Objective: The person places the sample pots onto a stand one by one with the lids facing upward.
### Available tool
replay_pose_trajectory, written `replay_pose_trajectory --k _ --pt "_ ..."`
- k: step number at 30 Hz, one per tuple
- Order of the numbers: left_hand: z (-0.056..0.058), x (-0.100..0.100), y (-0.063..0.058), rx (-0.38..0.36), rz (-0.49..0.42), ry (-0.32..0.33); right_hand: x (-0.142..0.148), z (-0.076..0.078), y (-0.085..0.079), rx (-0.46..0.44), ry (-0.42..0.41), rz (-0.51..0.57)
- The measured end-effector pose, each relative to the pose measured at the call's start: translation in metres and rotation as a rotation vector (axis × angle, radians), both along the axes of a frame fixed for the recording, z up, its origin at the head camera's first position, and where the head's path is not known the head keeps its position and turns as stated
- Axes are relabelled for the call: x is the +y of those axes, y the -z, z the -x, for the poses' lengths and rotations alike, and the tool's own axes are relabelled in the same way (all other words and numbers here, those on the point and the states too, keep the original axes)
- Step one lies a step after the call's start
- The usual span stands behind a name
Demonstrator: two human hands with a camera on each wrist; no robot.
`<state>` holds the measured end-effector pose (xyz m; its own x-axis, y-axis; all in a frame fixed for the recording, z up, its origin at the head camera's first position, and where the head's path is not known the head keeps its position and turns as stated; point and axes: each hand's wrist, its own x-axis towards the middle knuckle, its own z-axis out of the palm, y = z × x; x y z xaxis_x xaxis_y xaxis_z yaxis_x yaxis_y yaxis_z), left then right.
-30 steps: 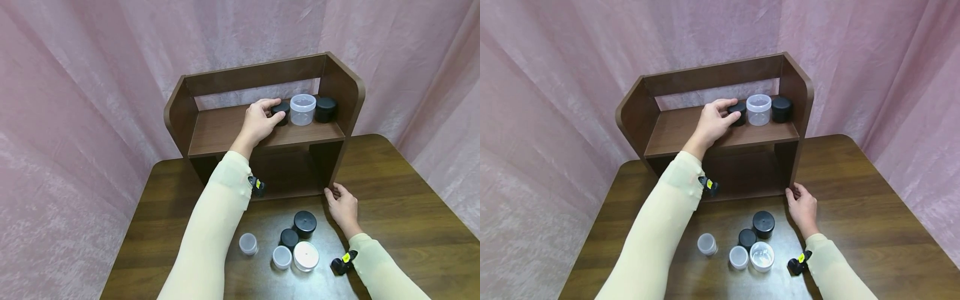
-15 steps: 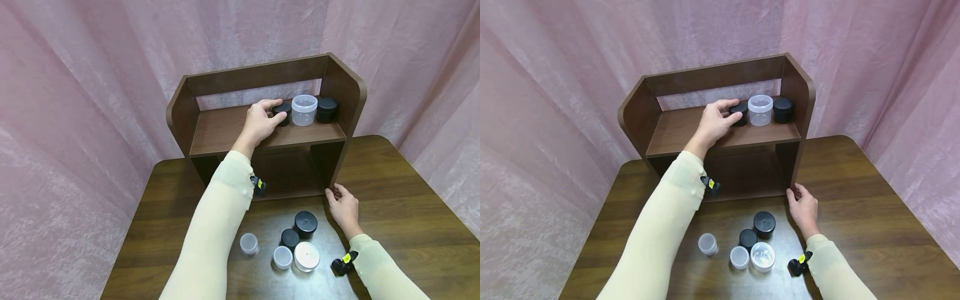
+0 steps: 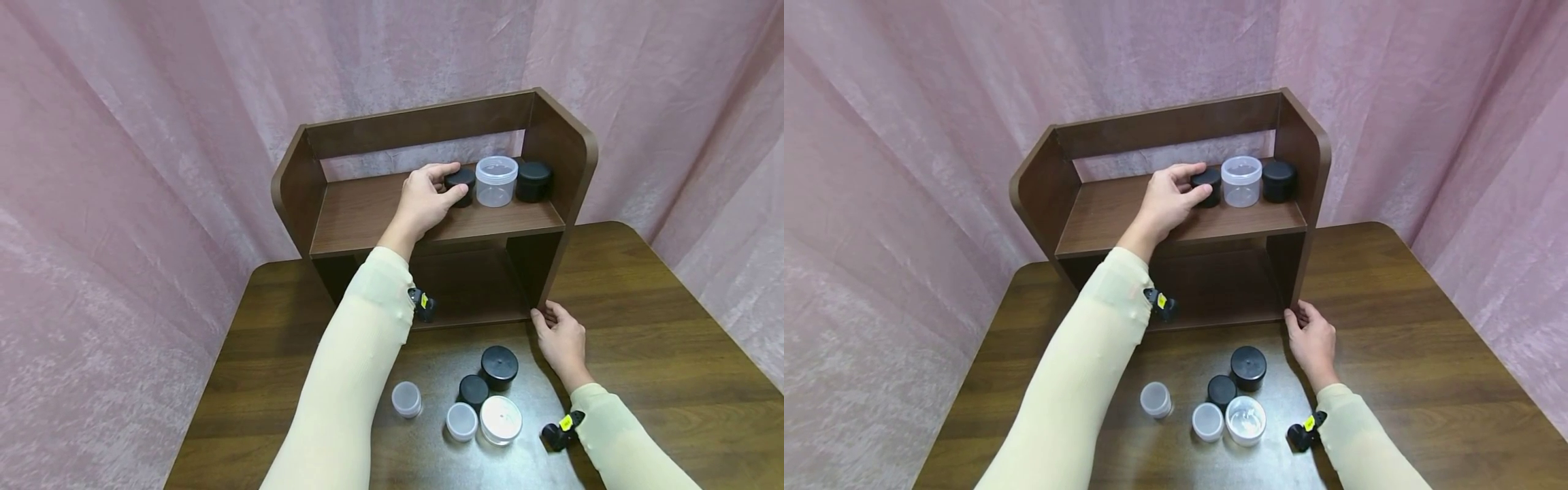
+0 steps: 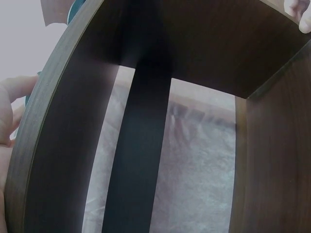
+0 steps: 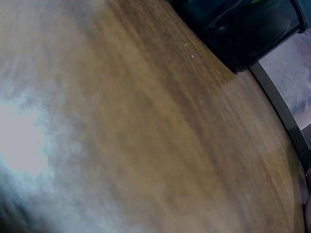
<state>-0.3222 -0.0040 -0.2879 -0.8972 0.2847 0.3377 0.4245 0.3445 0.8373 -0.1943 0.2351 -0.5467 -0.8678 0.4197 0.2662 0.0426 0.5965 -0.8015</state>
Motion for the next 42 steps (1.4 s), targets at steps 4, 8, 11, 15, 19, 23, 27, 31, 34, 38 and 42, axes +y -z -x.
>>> replay_pose_trajectory --k 4,8,11,15,19,23,27,31,34,38,42 --pt "0.0005 -0.0005 0.0011 -0.015 -0.021 0.006 0.0002 0.0004 0.0011 -0.002 0.000 -0.001" --pt "0.0010 -0.0005 0.0018 -0.030 -0.058 0.012 0.0003 0.0011 0.0020 -0.003 0.002 -0.001" --pt "0.0009 -0.0007 0.0019 -0.027 -0.074 0.005 0.0002 0.0016 0.0018 -0.003 0.003 -0.001" --pt "0.0008 -0.0012 0.0023 -0.026 -0.085 -0.003 -0.0004 0.0017 0.0020 0.001 0.012 -0.008" --pt "0.0007 -0.0016 0.0023 -0.029 -0.092 -0.007 -0.0007 0.0015 0.0023 0.011 0.020 -0.013" --pt "0.0010 -0.0016 0.0015 -0.021 -0.100 -0.014 -0.0002 0.0024 0.0023 0.026 0.018 -0.014" --pt "0.0008 -0.0021 0.0014 -0.003 -0.112 -0.019 -0.0001 0.0033 0.0020 0.022 0.013 -0.014" --pt "0.0003 -0.0023 0.0023 0.028 -0.122 -0.020 -0.0002 0.0029 0.0020 0.007 0.010 -0.011" --pt "0.0001 -0.0029 0.0028 0.062 -0.127 -0.027 -0.0005 0.0026 0.0021 0.006 0.009 -0.009" --pt "-0.0003 -0.0037 0.0025 0.098 -0.132 -0.039 -0.0004 0.0027 0.0017 0.012 0.010 -0.008" --pt "-0.0009 -0.0042 0.0027 0.116 -0.136 -0.040 -0.0007 0.0033 0.0016 0.011 0.013 -0.002"
